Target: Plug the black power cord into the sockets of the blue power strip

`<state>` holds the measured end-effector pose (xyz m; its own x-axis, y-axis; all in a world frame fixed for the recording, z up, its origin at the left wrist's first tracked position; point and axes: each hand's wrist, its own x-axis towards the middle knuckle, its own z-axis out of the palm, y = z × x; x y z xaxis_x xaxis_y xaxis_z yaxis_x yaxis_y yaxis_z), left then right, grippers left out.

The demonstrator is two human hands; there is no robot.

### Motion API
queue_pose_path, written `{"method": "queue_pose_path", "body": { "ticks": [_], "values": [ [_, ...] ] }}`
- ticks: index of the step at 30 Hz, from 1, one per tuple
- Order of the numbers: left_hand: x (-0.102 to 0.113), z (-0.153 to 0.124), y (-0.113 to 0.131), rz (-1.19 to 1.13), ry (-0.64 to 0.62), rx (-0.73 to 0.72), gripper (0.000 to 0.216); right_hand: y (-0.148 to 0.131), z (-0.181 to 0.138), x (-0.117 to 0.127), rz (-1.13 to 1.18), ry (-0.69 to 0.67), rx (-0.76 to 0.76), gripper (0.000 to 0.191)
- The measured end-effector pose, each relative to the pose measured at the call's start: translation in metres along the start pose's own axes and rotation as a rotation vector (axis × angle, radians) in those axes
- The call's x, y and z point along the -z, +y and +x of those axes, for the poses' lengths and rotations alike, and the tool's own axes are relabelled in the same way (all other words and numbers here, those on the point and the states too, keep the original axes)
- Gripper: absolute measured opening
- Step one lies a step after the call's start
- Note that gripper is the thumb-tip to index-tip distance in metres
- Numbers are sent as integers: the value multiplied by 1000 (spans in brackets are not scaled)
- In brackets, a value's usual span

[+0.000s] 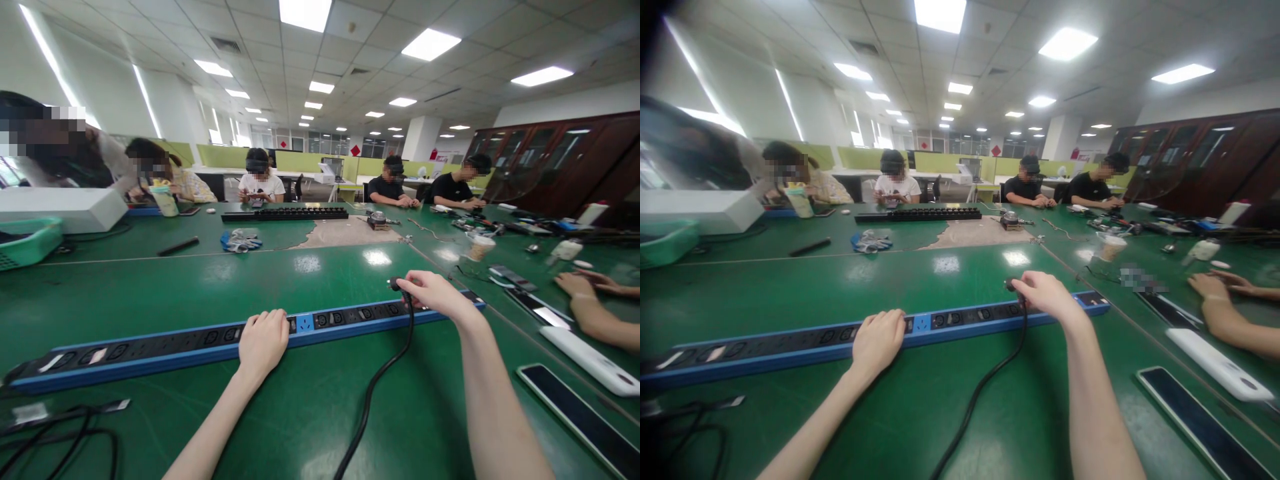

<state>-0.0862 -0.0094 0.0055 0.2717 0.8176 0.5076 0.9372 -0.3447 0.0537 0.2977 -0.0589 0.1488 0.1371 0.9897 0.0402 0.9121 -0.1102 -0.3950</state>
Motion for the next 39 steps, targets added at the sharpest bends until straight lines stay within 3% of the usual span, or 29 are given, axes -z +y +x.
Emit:
{"method": "queue_pose_path", "body": {
  "ticks": [5,11,18,25,27,32,39],
  "values": [
    [-2,0,-1,-8,2,0,32,26,-1,0,-88,-30,-44,45],
    [-1,-1,0,-16,1,-5,32,10,-2,-7,-64,-58,19,32],
    [0,0,0,-26,1,-2,33,-5,-2,-13,265,-93,95,37],
    [-2,0,-2,-17,-6,-18,31,-4,24,-42,177,218,100,29],
    [-2,-1,-2,-14,-7,-23,31,2,33,-56,194,161,66,27],
    [-1,-1,-2,-7,1,-33,32,17,41,-76,346,-133,70,33],
    [-3,0,-1,-25,15,-11,32,37,29,-55,549,-473,171,51]
  ]
}}
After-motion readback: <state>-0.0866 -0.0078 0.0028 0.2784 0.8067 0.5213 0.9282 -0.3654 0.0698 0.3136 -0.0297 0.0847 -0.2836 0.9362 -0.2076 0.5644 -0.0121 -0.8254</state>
